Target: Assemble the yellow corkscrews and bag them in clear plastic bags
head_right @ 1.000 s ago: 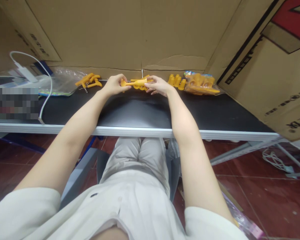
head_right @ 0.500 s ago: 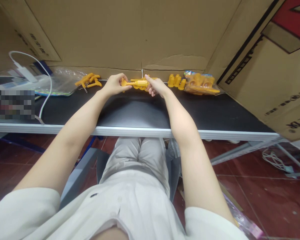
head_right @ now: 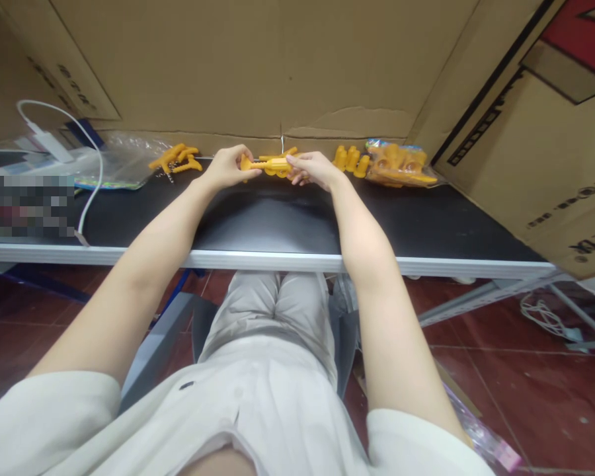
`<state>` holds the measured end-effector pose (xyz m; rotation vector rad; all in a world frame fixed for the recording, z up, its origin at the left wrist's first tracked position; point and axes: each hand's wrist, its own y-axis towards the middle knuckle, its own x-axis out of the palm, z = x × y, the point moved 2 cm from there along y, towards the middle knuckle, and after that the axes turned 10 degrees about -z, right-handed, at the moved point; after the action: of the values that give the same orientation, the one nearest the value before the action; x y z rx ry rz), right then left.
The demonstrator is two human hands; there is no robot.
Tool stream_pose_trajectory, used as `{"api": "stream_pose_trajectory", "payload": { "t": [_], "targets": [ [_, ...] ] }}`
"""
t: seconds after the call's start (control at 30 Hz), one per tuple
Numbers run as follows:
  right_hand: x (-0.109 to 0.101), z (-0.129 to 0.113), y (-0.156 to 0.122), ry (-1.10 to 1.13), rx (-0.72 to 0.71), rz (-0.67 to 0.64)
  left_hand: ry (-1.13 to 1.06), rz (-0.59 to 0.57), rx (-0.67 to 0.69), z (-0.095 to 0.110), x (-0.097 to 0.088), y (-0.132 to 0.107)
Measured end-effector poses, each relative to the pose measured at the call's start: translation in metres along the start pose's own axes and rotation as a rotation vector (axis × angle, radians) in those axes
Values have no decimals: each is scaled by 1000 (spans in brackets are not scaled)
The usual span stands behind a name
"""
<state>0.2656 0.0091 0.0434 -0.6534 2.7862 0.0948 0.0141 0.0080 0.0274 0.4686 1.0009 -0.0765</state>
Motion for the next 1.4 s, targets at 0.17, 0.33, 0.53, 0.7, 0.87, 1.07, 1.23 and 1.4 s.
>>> {"api": "stream_pose_trajectory", "payload": {
  "t": [0.17, 0.33, 0.53, 0.7, 0.87, 1.07, 1.23, 1.4],
  "targets": [
    [1, 8, 11, -54, 58, 39, 8, -4, 34, -2, 1, 2],
    [0, 10, 12, -61, 115, 32, 3, 1, 35, -6, 3, 4],
    [-4, 2, 1, 78, 33, -62, 23, 0, 35, -6, 2, 2],
    [-5, 0, -1, 123, 42, -76, -2, 1, 51, -7, 3, 3],
    [-5, -1, -2, 148, 39, -70, 3, 1, 56, -8, 3, 4],
    [-2, -1, -1, 122, 13, -26, 24, -13, 8, -3, 2, 2],
    [-1, -3, 0, 84, -19, 16, -8, 1, 51, -4, 4, 3],
    [0, -1, 1, 84, -5, 20, -1, -4, 51, -5, 5, 5]
  ]
}}
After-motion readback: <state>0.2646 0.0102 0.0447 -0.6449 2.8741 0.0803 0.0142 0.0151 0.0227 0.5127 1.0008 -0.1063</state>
